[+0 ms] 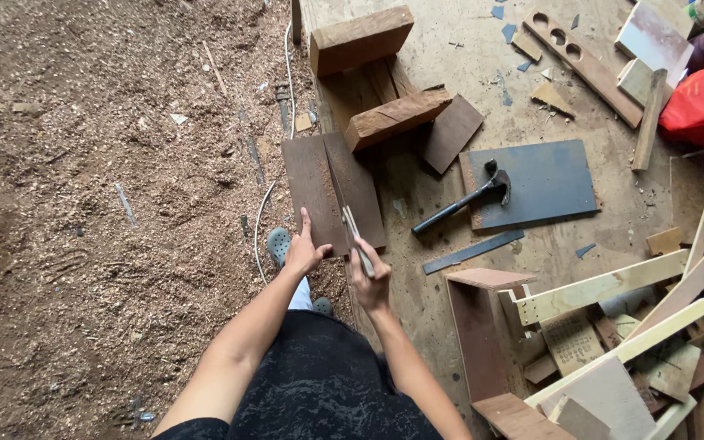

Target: The person uses a hand saw to cut a rectangular wooden plank placed on a workbench. The person holds the plank steady with the left hand and saws with the right hand, creating sawdust as the cut progresses.

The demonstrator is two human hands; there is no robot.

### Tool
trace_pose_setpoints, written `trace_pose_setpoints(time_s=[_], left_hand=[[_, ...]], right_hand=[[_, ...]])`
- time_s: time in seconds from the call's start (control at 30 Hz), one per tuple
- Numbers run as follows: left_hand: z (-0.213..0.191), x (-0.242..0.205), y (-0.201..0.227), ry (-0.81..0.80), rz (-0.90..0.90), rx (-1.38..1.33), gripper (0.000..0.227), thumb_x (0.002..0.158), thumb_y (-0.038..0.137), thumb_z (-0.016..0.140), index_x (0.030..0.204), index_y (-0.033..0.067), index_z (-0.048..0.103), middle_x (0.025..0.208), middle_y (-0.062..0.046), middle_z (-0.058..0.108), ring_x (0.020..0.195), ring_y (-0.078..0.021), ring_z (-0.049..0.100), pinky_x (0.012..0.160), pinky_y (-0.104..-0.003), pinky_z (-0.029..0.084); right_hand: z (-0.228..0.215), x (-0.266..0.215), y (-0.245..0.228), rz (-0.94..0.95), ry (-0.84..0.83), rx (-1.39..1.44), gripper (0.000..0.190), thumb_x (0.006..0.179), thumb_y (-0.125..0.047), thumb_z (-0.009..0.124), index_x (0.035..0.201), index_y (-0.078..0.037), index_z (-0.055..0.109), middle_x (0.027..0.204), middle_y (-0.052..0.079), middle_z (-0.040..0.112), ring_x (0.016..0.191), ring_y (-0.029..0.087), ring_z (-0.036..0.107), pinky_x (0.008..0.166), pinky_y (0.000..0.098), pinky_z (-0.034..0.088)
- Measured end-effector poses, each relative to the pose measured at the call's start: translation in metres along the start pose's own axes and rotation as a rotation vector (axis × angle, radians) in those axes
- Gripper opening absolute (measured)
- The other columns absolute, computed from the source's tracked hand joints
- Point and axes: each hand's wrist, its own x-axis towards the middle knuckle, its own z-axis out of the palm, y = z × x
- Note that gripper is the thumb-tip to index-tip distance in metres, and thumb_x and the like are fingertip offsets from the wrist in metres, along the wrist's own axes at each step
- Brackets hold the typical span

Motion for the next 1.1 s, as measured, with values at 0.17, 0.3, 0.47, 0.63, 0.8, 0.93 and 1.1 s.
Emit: trace_pose_setpoints(time_s=[0.17, 0.3, 0.47, 0.63, 0.8, 0.93, 1.1], left_hand=[[0.003, 0.0, -0.001, 0.019, 0.035, -0.006, 0.129, 0.084, 0.043, 0.082, 0.16, 0.0318, -0.021, 0.116, -0.029, 0.061, 0.102, -0.0429, 0.066, 0.09, -0.05, 0.052], [0.0, -0.003, 0.001, 0.02, 0.02, -0.033, 0.129, 0.083, 0.043, 0.082, 0.16, 0.0331, -0.021, 0.117, -0.029, 0.061, 0.104, -0.0422, 0.066, 0.092, -0.049, 0.052], [-0.005, -0.004, 0.007, 0.01, 0.011, -0.056, 0.128, 0.083, 0.041, 0.082, 0.16, 0.0336, -0.021, 0.121, -0.03, 0.06, 0.109, -0.043, 0.065, 0.097, -0.049, 0.05], [-0.005, -0.011, 0.006, 0.019, 0.01, -0.037, 0.127, 0.084, 0.041, 0.082, 0.16, 0.0343, -0.02, 0.124, -0.029, 0.059, 0.113, -0.0436, 0.063, 0.1, -0.051, 0.049], [-0.005, -0.007, 0.008, -0.019, -0.037, -0.009, 0.127, 0.084, 0.043, 0.081, 0.16, 0.0345, -0.021, 0.125, -0.029, 0.059, 0.113, -0.0419, 0.064, 0.1, -0.05, 0.05], [-0.004, -0.005, 0.004, -0.004, 0.008, 0.002, 0.128, 0.085, 0.042, 0.081, 0.16, 0.032, -0.022, 0.122, -0.031, 0.06, 0.111, -0.0435, 0.064, 0.099, -0.051, 0.05], [0.0, 0.001, -0.001, 0.033, 0.05, 0.021, 0.13, 0.082, 0.044, 0.083, 0.16, 0.0312, -0.02, 0.115, -0.031, 0.063, 0.107, -0.0453, 0.065, 0.096, -0.051, 0.052]], right_hand=[[-0.067, -0.111, -0.026, 0.115, -0.044, 0.025, 0.029, 0.101, -0.015, 0.06, 0.128, -0.005, 0.065, 0.069, 0.004, 0.075, 0.042, 0.006, 0.066, 0.039, 0.0223, 0.05], [-0.058, -0.098, -0.019, 0.045, -0.032, 0.05, 0.028, 0.103, -0.015, 0.059, 0.128, -0.003, 0.065, 0.07, 0.006, 0.073, 0.047, 0.008, 0.067, 0.042, 0.0234, 0.05], [0.011, -0.009, 0.017, 0.046, -0.105, 0.038, 0.028, 0.105, -0.013, 0.057, 0.129, -0.002, 0.065, 0.063, 0.008, 0.069, 0.043, 0.01, 0.061, 0.041, 0.0247, 0.047], [0.008, -0.034, 0.005, -0.029, 0.001, 0.0, 0.029, 0.105, -0.011, 0.057, 0.133, -0.004, 0.063, 0.073, 0.008, 0.074, 0.052, 0.009, 0.068, 0.043, 0.024, 0.052], [-0.061, -0.129, -0.039, 0.085, -0.006, -0.028, 0.03, 0.1, -0.008, 0.061, 0.129, -0.005, 0.066, 0.066, 0.007, 0.073, 0.044, 0.008, 0.065, 0.039, 0.0239, 0.049], [-0.073, -0.125, -0.037, 0.005, 0.034, -0.028, 0.027, 0.101, -0.011, 0.061, 0.128, -0.007, 0.066, 0.08, 0.01, 0.076, 0.05, 0.008, 0.069, 0.041, 0.0227, 0.051], [0.0, 0.002, 0.011, 0.153, 0.005, 0.121, 0.03, 0.101, -0.015, 0.061, 0.129, -0.009, 0.066, 0.075, 0.008, 0.076, 0.044, 0.008, 0.063, 0.04, 0.024, 0.049]])
